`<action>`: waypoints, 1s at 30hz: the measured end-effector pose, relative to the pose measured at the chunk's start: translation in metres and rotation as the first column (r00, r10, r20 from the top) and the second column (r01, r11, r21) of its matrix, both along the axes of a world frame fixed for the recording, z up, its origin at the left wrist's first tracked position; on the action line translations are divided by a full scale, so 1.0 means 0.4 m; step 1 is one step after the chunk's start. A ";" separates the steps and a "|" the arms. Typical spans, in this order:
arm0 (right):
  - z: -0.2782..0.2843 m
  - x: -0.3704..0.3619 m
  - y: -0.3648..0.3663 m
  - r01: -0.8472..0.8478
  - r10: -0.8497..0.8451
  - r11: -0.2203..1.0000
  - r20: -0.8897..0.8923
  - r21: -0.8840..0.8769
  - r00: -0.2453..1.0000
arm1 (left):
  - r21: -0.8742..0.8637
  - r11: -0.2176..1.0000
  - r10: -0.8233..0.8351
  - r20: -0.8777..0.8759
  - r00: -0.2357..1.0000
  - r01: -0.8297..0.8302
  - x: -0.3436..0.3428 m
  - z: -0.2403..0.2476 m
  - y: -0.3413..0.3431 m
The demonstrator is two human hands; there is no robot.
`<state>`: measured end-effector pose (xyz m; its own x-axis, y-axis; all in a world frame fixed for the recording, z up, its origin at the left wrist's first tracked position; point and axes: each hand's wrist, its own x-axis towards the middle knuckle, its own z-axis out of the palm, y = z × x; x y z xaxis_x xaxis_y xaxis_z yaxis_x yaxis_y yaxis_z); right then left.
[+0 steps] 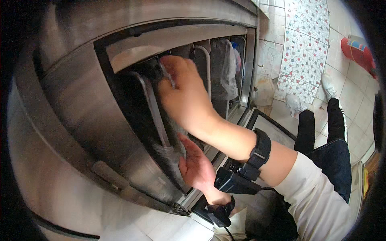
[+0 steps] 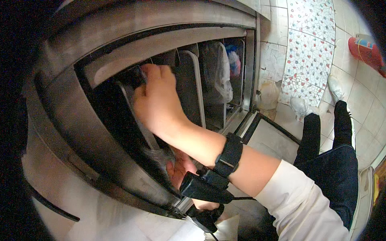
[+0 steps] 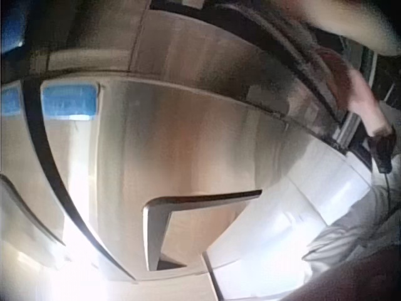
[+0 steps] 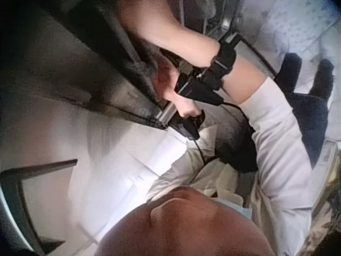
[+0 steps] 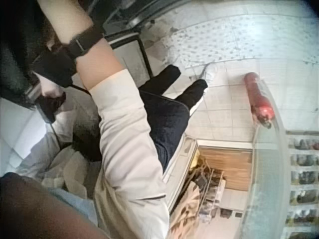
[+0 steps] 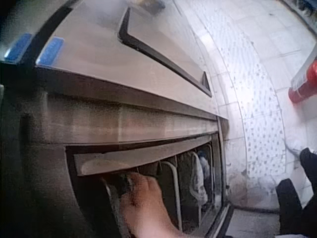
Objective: The person retrieves containers of pastries from a low refrigerator and places them onto a counter, then retrieves two loaves of bread from a different refrigerator and places them onto a tray.
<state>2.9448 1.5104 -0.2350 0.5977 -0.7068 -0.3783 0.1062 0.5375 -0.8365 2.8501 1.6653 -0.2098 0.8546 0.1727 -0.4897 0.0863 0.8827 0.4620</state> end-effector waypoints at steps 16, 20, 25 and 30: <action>0.084 0.002 0.042 -0.064 -0.071 0.949 0.411 0.307 0.909 | 0.179 0.978 -0.092 -0.067 0.994 0.102 0.025 0.034 -0.008; 0.080 -0.001 0.042 -0.158 -0.016 0.952 0.556 0.263 0.831 | 0.169 0.981 -0.091 -0.051 0.995 0.099 0.027 0.032 -0.014; 0.066 0.009 0.034 -0.143 -0.082 0.914 0.518 0.380 0.851 | 0.156 0.983 -0.096 -0.022 0.995 0.098 0.034 0.029 -0.017; 0.053 -0.004 0.024 -0.295 0.006 0.886 0.628 0.357 0.778 | 0.131 0.986 -0.109 0.010 0.994 0.107 0.043 0.025 -0.025</action>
<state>2.9433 1.5202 -0.2138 0.8834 -0.4476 -0.1389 0.3878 0.8645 -0.3197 2.8671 1.6554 -0.1996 0.8796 0.1399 -0.4546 0.1693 0.8011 0.5742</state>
